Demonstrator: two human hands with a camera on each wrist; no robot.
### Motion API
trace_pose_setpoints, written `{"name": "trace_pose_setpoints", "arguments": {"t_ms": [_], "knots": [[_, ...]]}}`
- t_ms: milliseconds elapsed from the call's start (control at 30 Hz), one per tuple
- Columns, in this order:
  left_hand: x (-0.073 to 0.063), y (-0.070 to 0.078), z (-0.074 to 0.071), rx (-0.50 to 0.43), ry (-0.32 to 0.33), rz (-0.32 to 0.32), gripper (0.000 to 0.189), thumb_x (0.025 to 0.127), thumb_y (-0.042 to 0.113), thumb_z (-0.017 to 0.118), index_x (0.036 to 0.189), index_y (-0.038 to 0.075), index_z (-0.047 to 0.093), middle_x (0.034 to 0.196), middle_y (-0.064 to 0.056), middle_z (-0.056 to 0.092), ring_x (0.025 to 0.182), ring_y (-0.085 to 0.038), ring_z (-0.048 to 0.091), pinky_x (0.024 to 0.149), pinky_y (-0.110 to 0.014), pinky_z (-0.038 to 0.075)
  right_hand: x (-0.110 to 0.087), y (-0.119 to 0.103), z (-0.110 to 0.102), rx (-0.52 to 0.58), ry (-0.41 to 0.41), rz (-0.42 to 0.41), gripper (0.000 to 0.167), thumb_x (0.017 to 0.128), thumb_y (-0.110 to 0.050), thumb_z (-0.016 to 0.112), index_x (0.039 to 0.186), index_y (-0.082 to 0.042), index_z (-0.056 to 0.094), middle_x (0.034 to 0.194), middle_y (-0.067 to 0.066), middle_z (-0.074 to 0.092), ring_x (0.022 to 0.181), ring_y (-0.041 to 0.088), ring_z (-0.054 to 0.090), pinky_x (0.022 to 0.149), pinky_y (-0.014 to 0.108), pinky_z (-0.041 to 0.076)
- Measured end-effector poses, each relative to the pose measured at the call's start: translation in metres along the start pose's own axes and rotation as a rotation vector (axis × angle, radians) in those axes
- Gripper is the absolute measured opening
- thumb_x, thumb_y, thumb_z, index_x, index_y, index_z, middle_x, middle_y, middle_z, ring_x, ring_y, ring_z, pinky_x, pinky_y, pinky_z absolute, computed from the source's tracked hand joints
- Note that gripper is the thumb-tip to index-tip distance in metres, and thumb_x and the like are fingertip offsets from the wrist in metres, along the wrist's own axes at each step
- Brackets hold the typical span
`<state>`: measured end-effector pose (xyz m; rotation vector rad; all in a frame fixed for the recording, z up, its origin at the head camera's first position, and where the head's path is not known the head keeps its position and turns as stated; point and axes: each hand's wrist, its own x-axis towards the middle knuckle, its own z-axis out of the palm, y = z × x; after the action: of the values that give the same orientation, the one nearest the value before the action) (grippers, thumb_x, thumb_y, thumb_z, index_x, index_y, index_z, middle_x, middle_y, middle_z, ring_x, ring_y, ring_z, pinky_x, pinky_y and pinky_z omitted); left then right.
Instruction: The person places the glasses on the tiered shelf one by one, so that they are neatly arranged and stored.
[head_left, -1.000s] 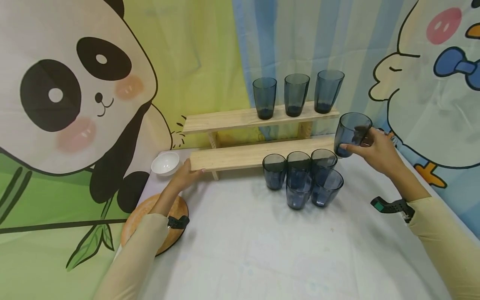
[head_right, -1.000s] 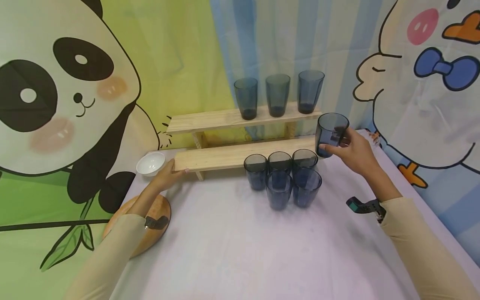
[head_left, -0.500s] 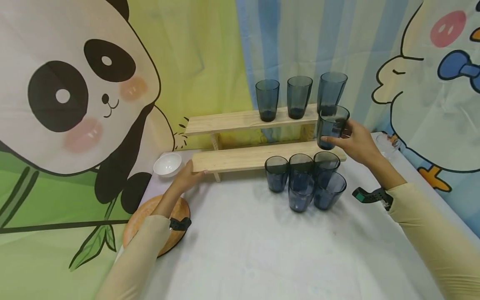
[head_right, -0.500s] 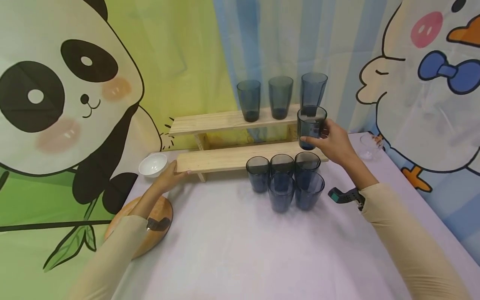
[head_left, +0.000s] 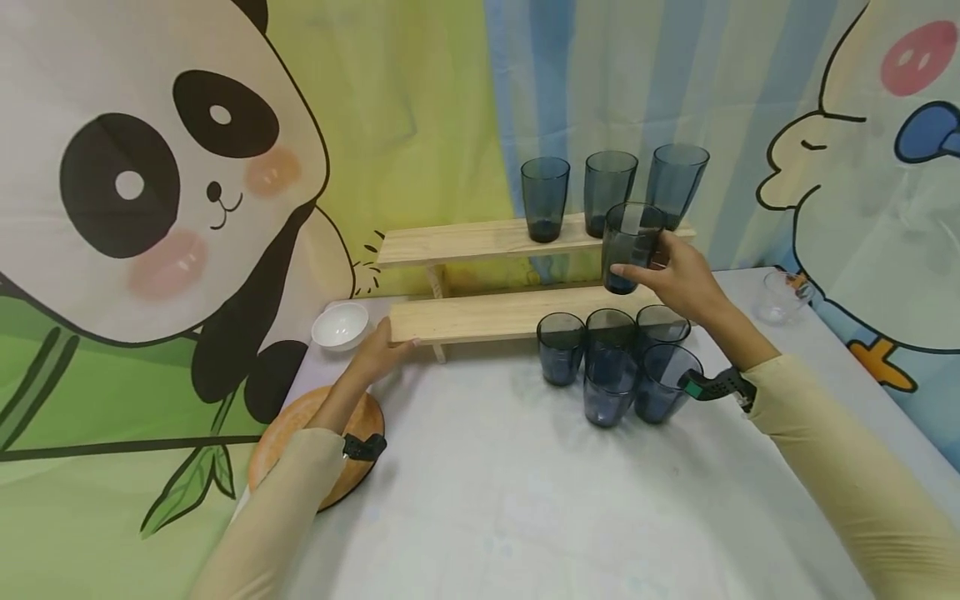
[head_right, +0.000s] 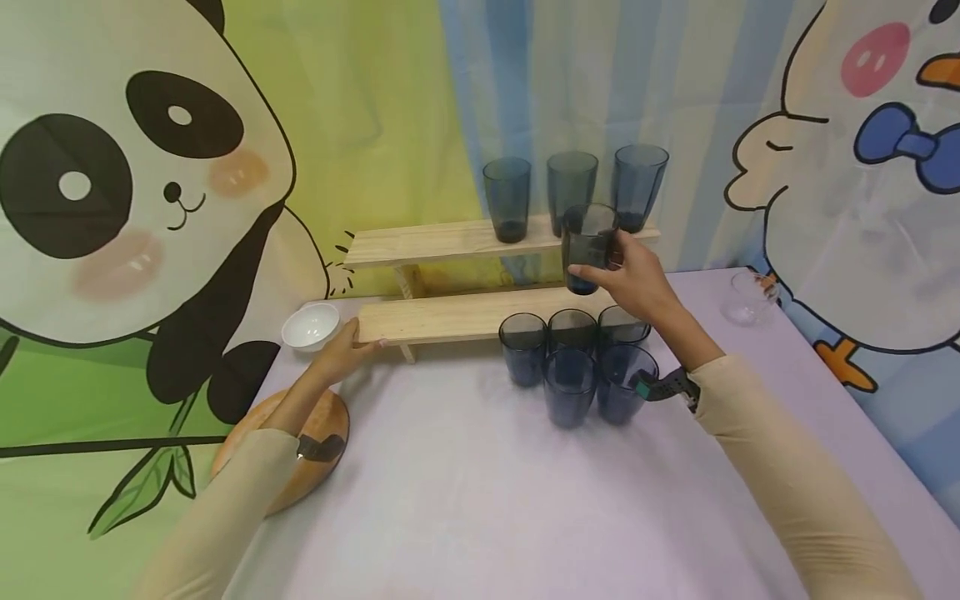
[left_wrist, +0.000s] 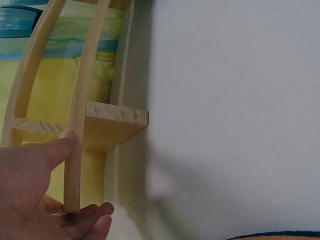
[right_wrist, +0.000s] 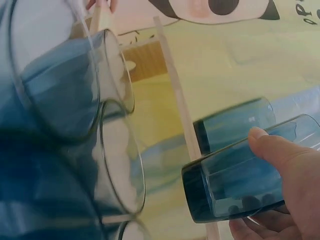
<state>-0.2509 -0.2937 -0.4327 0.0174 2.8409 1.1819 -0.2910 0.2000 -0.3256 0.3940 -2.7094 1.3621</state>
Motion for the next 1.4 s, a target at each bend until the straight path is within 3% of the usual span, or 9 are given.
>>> {"name": "trace_pose_setpoints", "arguments": {"t_ms": [267, 400, 533, 700, 900, 1067, 1200, 1300, 1400], "knots": [[0.001, -0.004, 0.006, 0.006, 0.010, -0.005, 0.085, 0.105, 0.039, 0.067, 0.162, -0.005, 0.022, 0.159, -0.034, 0.040, 0.148, -0.049, 0.040, 0.123, -0.061, 0.031, 0.007, -0.018, 0.024, 0.036, -0.081, -0.028, 0.079, 0.095, -0.050, 0.077, 0.154, -0.009, 0.045, 0.147, 0.019, 0.057, 0.140, 0.044, 0.054, 0.113, 0.062, 0.045], [0.002, -0.004, 0.004, -0.003, 0.018, -0.009, 0.085, 0.105, 0.038, 0.066, 0.163, -0.003, 0.021, 0.160, -0.033, 0.039, 0.148, -0.049, 0.039, 0.124, -0.061, 0.030, 0.013, -0.027, 0.037, 0.054, -0.105, -0.029, 0.066, 0.096, -0.047, 0.078, 0.141, -0.006, 0.050, 0.140, 0.018, 0.058, 0.140, 0.042, 0.054, 0.111, 0.059, 0.047], [0.001, -0.003, 0.001, -0.009, 0.008, -0.020, 0.086, 0.106, 0.038, 0.066, 0.165, -0.003, 0.018, 0.162, -0.033, 0.037, 0.150, -0.049, 0.037, 0.124, -0.062, 0.029, 0.021, -0.039, 0.049, 0.060, -0.119, -0.019, 0.065, 0.095, -0.048, 0.078, 0.133, -0.004, 0.050, 0.140, 0.019, 0.057, 0.143, 0.042, 0.052, 0.111, 0.058, 0.047], [-0.002, -0.003, 0.001, -0.010, 0.021, -0.024, 0.085, 0.106, 0.038, 0.066, 0.165, -0.002, 0.019, 0.161, -0.032, 0.037, 0.149, -0.049, 0.038, 0.123, -0.063, 0.030, 0.031, -0.053, 0.060, 0.057, -0.148, -0.020, 0.075, 0.092, -0.056, 0.078, 0.141, -0.008, 0.049, 0.149, 0.017, 0.054, 0.146, 0.041, 0.049, 0.113, 0.057, 0.047], [-0.001, -0.003, 0.003, -0.002, 0.019, -0.018, 0.086, 0.105, 0.042, 0.065, 0.165, 0.000, 0.020, 0.162, -0.032, 0.037, 0.150, -0.050, 0.036, 0.124, -0.063, 0.029, 0.041, -0.066, 0.075, 0.081, -0.164, -0.035, 0.077, 0.094, -0.049, 0.079, 0.152, -0.010, 0.046, 0.152, 0.015, 0.054, 0.142, 0.037, 0.053, 0.111, 0.054, 0.050], [0.000, -0.003, 0.001, -0.007, 0.022, -0.029, 0.087, 0.106, 0.041, 0.065, 0.166, 0.000, 0.017, 0.163, -0.031, 0.035, 0.151, -0.050, 0.035, 0.125, -0.062, 0.028, 0.054, -0.079, 0.088, 0.105, -0.138, -0.061, 0.065, 0.094, -0.050, 0.078, 0.137, -0.008, 0.053, 0.135, 0.014, 0.061, 0.125, 0.032, 0.062, 0.101, 0.049, 0.053], [0.001, -0.003, 0.001, -0.017, 0.030, -0.013, 0.084, 0.106, 0.039, 0.064, 0.165, 0.000, 0.018, 0.163, -0.031, 0.035, 0.152, -0.049, 0.035, 0.125, -0.061, 0.027, 0.063, -0.089, 0.100, 0.096, -0.106, -0.088, 0.060, 0.094, -0.049, 0.079, 0.124, -0.004, 0.053, 0.116, 0.015, 0.058, 0.104, 0.031, 0.056, 0.086, 0.046, 0.047], [0.002, -0.003, 0.001, -0.022, 0.022, -0.016, 0.085, 0.106, 0.039, 0.065, 0.165, 0.000, 0.018, 0.163, -0.030, 0.035, 0.152, -0.048, 0.034, 0.126, -0.061, 0.027, 0.069, -0.095, 0.106, 0.058, -0.108, -0.083, 0.068, 0.095, -0.051, 0.078, 0.132, 0.000, 0.051, 0.121, 0.018, 0.057, 0.107, 0.034, 0.054, 0.087, 0.048, 0.046], [0.004, -0.003, 0.002, -0.017, 0.017, -0.023, 0.087, 0.105, 0.041, 0.065, 0.165, 0.000, 0.018, 0.164, -0.030, 0.034, 0.152, -0.049, 0.034, 0.126, -0.061, 0.026, 0.077, -0.099, 0.109, 0.015, -0.101, -0.060, 0.084, 0.095, -0.054, 0.076, 0.150, 0.000, 0.043, 0.135, 0.022, 0.057, 0.120, 0.037, 0.057, 0.096, 0.051, 0.050]]}}
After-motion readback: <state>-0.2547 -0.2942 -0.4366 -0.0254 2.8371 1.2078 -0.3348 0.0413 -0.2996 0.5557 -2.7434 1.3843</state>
